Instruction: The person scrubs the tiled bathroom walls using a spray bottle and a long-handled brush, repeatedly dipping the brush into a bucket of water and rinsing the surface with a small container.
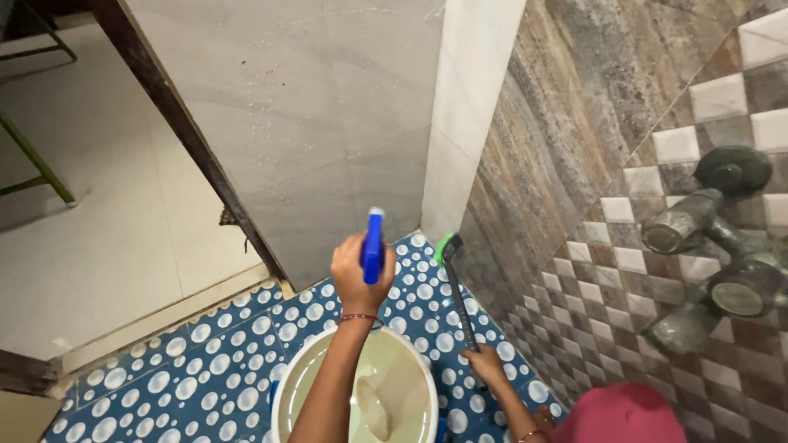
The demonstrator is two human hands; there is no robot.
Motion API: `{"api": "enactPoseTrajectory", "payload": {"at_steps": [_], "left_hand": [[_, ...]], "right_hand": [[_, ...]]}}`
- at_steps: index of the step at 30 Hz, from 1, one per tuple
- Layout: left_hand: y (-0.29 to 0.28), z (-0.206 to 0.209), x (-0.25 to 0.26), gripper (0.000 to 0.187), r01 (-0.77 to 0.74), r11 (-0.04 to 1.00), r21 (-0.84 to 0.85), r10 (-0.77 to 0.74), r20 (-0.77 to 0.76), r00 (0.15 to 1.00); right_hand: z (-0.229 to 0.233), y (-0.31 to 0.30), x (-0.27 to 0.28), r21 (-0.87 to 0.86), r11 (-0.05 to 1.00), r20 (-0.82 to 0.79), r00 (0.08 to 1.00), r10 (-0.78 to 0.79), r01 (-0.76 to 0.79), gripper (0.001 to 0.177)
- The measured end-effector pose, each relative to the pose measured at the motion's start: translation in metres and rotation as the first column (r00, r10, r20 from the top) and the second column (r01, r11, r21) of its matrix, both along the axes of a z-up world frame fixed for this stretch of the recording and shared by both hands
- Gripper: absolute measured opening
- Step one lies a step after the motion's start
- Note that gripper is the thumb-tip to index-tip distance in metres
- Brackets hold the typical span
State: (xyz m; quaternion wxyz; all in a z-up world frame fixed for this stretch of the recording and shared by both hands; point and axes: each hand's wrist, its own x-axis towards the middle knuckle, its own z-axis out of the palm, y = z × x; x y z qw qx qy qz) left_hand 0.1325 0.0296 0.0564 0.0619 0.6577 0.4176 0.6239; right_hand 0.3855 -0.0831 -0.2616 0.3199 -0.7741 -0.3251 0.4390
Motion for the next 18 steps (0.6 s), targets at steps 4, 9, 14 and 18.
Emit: {"api": "enactPoseTrajectory", "payload": {"at_steps": [4,9,14,18], "left_hand": [[-0.003,-0.008,0.013,0.014,0.026,0.998,-0.049,-0.032,-0.128,0.991],[-0.024,0.000,0.006,0.012,0.053,0.995,-0.087,-0.057,-0.039,0.998],[-0.065,-0.006,-0.022,0.020,0.127,0.955,-0.267,-0.083,0.172,0.982],[-0.097,-0.041,-0.040,0.028,0.163,0.970,-0.182,-0.103,0.300,0.949]], "right_hand": [[0.001,0.002,0.000,-0.072,0.996,0.096,0.994,0.058,-0.051,0.029],[0.013,0.017,-0.002,0.020,0.997,0.155,0.985,0.073,-0.077,0.044],[0.047,0.063,0.001,0.243,0.970,-0.182,0.982,0.059,-0.013,0.040],[0.066,0.119,0.001,0.290,0.957,-0.372,0.923,0.098,0.015,0.048]]}}
